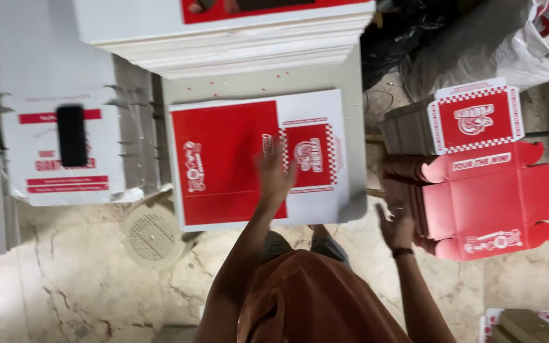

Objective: The person repeatedly folds flat red and white cardboard sheets into small boxes. They fold the side flaps, tuck them in, and then pass the completed boxes to a coworker. The process is repeated continuously throughout the clip.

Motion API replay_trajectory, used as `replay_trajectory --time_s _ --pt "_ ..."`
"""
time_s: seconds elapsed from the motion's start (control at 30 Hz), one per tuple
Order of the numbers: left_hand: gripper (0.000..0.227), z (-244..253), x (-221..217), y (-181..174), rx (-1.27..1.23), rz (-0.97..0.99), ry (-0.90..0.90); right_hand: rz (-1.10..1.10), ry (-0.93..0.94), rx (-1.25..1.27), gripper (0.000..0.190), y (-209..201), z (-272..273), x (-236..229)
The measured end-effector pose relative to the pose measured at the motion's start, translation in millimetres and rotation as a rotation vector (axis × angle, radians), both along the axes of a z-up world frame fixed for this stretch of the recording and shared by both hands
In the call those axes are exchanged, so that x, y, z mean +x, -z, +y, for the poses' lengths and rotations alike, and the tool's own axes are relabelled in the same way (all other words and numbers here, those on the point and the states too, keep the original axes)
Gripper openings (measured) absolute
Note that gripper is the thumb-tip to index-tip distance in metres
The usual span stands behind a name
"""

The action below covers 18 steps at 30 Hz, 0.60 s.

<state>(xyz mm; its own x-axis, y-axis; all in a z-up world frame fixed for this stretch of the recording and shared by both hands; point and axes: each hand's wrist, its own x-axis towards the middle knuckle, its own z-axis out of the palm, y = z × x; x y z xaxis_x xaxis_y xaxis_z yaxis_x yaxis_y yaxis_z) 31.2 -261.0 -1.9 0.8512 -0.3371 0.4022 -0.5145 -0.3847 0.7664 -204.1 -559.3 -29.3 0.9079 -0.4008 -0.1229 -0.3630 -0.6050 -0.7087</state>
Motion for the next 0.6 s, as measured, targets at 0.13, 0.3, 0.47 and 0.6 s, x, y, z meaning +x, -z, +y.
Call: replay_trajectory --time_s 0.13,0.3,0.47,0.6 --pt "0.072 203 -24 14 0.611 0.283 -0.633 0.163 0.232 -0.134 0.04 45 101 40" --pt "0.073 314 -40 53 0.574 0.902 -0.623 0.329 0.307 -0.26 0.036 55 121 55" --pt "0.077 304 -30 -5 0.474 1.0 -0.417 0.449 0.311 -0.503 0.04 87 97 59" --pt "0.059 310 -34 13 0.493 0.901 -0.447 0.626 0.235 -0.498 0.055 34 126 83"
